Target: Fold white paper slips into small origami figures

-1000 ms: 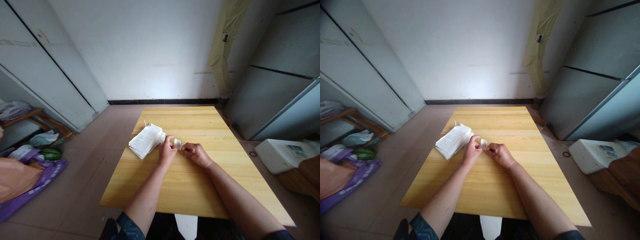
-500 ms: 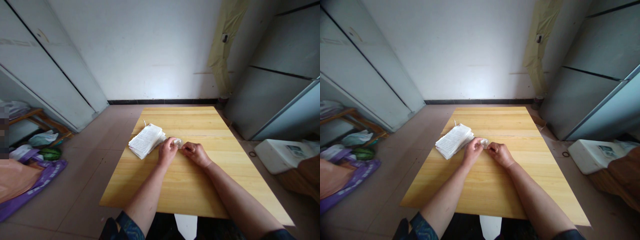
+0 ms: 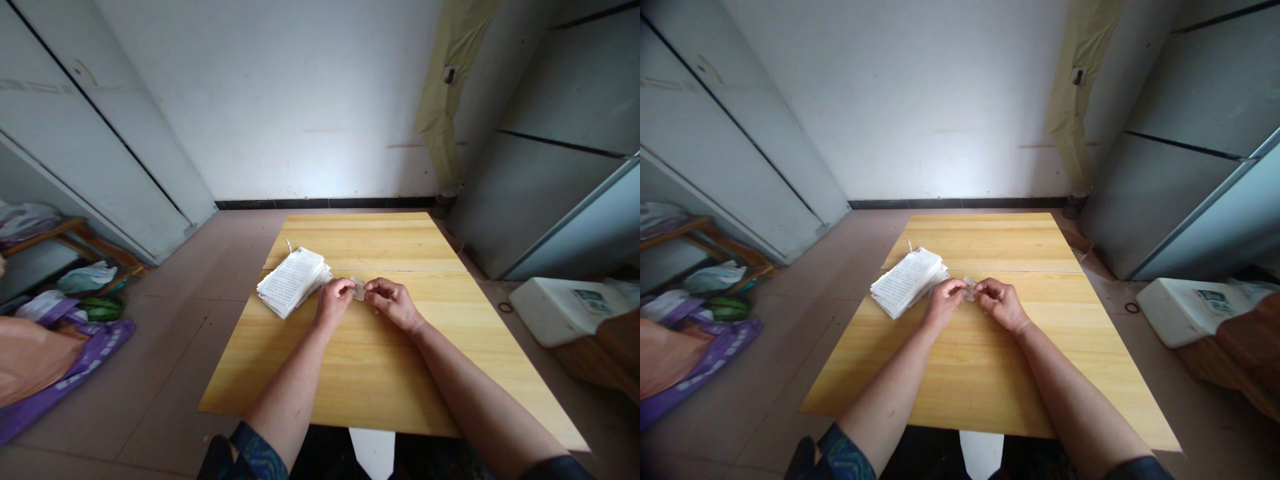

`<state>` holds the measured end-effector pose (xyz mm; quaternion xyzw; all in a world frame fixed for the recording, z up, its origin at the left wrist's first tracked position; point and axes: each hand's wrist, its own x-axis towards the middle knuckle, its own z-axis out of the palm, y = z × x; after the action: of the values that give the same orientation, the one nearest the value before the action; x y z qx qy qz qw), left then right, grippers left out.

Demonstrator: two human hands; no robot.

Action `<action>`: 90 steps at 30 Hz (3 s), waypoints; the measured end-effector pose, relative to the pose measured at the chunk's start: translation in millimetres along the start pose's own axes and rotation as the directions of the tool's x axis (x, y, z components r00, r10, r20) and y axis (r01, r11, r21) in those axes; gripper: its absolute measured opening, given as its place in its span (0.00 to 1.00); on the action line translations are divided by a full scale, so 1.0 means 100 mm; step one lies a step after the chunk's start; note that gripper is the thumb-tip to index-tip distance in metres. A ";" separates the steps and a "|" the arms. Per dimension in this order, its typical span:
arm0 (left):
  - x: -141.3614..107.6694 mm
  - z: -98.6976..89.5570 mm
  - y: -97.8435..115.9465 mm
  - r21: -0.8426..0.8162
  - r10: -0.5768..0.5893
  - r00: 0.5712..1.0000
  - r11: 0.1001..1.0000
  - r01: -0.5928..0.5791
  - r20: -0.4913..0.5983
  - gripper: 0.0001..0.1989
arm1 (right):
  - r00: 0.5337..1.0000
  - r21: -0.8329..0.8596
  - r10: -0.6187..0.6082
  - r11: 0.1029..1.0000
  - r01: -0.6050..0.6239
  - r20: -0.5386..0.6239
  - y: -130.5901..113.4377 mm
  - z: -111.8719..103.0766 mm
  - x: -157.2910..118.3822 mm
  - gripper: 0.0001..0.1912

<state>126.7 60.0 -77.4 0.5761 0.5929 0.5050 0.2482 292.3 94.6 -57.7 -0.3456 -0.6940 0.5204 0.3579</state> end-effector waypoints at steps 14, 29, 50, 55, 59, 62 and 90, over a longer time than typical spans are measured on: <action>-0.04 0.02 0.05 -0.125 -0.024 0.997 0.992 0.033 0.073 0.08 | 0.999 -0.043 0.025 0.999 -0.026 -0.021 0.04 -0.01 0.05 0.12; -0.06 0.04 0.06 -0.091 0.031 0.999 0.996 -0.027 0.043 0.06 | 0.999 -0.112 0.044 0.993 -0.042 0.012 0.10 -0.02 0.09 0.08; -0.04 0.07 -0.03 -0.152 -0.078 0.997 0.985 0.081 0.026 0.11 | 0.999 0.015 0.038 0.999 -0.038 0.006 0.07 -0.03 0.07 0.14; -0.05 0.06 0.02 -0.224 -0.134 0.989 0.964 0.143 0.057 0.13 | 0.999 0.004 0.035 0.999 -0.035 0.001 0.10 -0.02 0.08 0.15; -0.07 0.05 0.09 -0.334 -0.192 0.975 0.916 0.220 0.117 0.19 | 1.000 0.002 0.020 1.000 -0.020 -0.004 0.12 -0.02 0.07 0.15; -0.07 0.04 0.11 -0.370 -0.215 0.968 0.895 0.248 0.127 0.20 | 1.000 -0.007 0.022 1.000 -0.022 -0.008 0.12 -0.01 0.07 0.14; -0.05 0.06 0.08 -0.375 -0.218 0.973 0.898 0.229 0.071 0.20 | 0.999 -0.001 0.036 0.999 -0.036 -0.008 0.08 -0.03 0.06 0.12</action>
<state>136.2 56.4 -74.1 0.4517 0.5422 0.5709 0.4196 292.2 102.8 -63.9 -0.3600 -0.6867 0.5250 0.3510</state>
